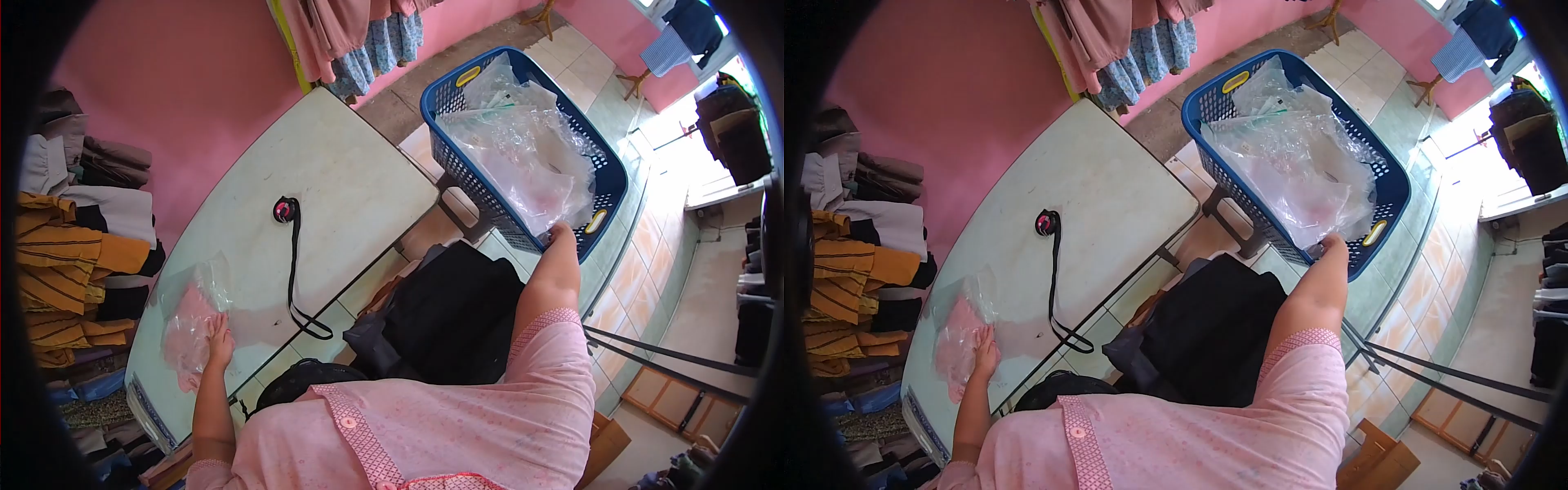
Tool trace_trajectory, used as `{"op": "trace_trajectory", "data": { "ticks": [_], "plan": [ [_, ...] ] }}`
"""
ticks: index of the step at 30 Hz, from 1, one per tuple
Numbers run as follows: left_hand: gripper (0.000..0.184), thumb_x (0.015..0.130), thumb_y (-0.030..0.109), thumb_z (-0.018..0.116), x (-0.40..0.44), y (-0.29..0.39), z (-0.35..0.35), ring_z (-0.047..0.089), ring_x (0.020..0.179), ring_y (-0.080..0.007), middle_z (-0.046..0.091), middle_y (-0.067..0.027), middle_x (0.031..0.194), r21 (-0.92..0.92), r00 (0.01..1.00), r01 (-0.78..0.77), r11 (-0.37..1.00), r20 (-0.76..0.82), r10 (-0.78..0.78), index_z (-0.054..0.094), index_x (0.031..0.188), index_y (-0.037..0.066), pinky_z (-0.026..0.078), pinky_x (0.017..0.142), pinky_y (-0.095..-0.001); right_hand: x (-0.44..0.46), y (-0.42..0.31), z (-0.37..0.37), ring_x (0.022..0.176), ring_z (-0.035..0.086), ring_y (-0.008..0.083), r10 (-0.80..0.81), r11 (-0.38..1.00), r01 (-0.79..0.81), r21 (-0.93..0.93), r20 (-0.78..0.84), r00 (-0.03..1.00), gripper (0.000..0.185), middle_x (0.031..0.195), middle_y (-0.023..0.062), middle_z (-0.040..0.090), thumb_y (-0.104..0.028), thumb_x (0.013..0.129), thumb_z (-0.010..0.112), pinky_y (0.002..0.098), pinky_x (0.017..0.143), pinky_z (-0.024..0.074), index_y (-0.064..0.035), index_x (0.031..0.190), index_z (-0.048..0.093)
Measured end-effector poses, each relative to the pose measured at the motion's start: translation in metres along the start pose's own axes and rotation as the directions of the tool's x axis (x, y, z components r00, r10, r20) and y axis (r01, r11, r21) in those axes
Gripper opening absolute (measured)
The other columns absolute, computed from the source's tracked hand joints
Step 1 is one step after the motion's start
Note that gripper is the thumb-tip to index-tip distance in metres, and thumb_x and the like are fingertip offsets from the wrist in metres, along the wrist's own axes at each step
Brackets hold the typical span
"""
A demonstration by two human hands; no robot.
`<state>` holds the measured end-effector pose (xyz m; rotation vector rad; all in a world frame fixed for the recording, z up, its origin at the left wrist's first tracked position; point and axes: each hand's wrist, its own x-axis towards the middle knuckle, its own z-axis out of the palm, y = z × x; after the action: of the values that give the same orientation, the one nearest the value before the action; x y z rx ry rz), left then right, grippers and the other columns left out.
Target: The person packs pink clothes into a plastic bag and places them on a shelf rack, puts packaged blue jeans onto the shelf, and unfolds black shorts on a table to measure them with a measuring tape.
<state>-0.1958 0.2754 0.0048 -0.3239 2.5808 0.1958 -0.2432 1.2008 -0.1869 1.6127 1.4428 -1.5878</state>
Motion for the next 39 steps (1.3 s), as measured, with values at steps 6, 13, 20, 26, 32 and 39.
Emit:
{"op": "trace_trajectory", "data": {
  "ticks": [6, 13, 20, 26, 32, 39],
  "plan": [
    [0.051, 0.091, 0.017, 0.034, -0.005, 0.007, -0.006, 0.003, 0.140, -0.0289, 0.019, -0.0058, 0.150, -0.016, 1.000, -0.001, 1.000, 0.018, 0.002, 0.029, 0.142, 0.018, 0.003, 0.105, -0.0601, 0.027, -0.006, -0.013, 0.048, 0.051, 0.0145, 0.031, 0.983, -0.032, 0.179, 0.007, 0.999, 0.010, 0.060, 0.0023, 0.055, -0.018, 0.075, 0.064, 0.0306, 0.044, 0.0396, -0.0079, 0.076, 0.062],
    [0.051, 0.090, 0.016, 0.032, -0.006, 0.008, -0.004, 0.006, 0.140, -0.0285, 0.022, -0.0072, 0.148, -0.018, 1.000, -0.027, 0.999, -0.014, 0.027, 0.031, 0.141, 0.016, 0.002, 0.107, -0.0569, 0.011, -0.007, 0.002, 0.048, 0.050, 0.0142, -0.067, 0.984, 0.076, 0.163, -0.062, 0.996, 0.010, 0.061, 0.0027, 0.056, -0.016, 0.075, 0.064, 0.0291, 0.044, 0.0392, -0.0070, 0.079, 0.063],
    [0.048, 0.090, 0.012, 0.032, -0.004, 0.007, -0.009, 0.012, 0.138, -0.0288, 0.029, -0.0093, 0.146, -0.186, 0.998, -0.031, 0.982, -0.050, 0.022, 0.038, 0.137, 0.014, 0.006, 0.110, -0.0487, -0.030, -0.027, -0.007, 0.047, 0.050, 0.0140, -0.350, 0.915, 0.382, 0.129, -0.216, 0.911, 0.010, 0.061, 0.0030, 0.056, -0.014, 0.075, 0.065, 0.0277, 0.043, 0.0387, -0.0061, 0.081, 0.063],
    [0.047, 0.090, 0.009, 0.033, 0.017, 0.004, -0.016, 0.018, 0.137, -0.0288, 0.032, -0.0117, 0.144, -0.566, 0.949, -0.314, 0.762, -0.216, 0.230, 0.038, 0.137, 0.011, 0.011, 0.111, -0.0385, -0.096, -0.025, -0.010, 0.056, 0.051, 0.0101, -0.607, 0.668, 0.744, 0.009, -0.571, 0.553, 0.020, 0.068, 0.0006, 0.058, -0.010, 0.072, 0.073, 0.0237, 0.052, 0.0392, -0.0003, 0.088, 0.064],
    [0.048, 0.091, 0.010, 0.034, 0.011, 0.077, -0.037, 0.017, 0.138, -0.0271, 0.029, -0.0106, 0.146, -0.593, 0.902, -0.424, 0.685, -0.204, 0.382, 0.035, 0.138, 0.010, 0.011, 0.111, -0.0378, -0.172, -0.025, -0.001, 0.063, 0.049, 0.0088, -0.685, 0.354, 0.922, 0.155, -0.628, 0.369, 0.023, 0.075, -0.0017, 0.056, -0.002, 0.073, 0.071, 0.0214, 0.060, 0.0383, -0.0024, 0.095, 0.063],
    [0.048, 0.091, 0.012, 0.033, 0.019, 0.092, -0.018, 0.016, 0.138, -0.0285, 0.028, -0.0069, 0.146, -0.359, 0.865, -0.490, 0.795, -0.084, 0.495, 0.033, 0.139, 0.014, 0.008, 0.108, -0.0515, -0.248, -0.047, 0.008, 0.060, 0.044, 0.0058, -0.809, 0.349, 0.933, -0.092, -0.531, 0.250, 0.013, 0.068, -0.0026, 0.053, -0.006, 0.078, 0.068, 0.0202, 0.055, 0.0325, -0.0058, 0.090, 0.063]
  ]
}}
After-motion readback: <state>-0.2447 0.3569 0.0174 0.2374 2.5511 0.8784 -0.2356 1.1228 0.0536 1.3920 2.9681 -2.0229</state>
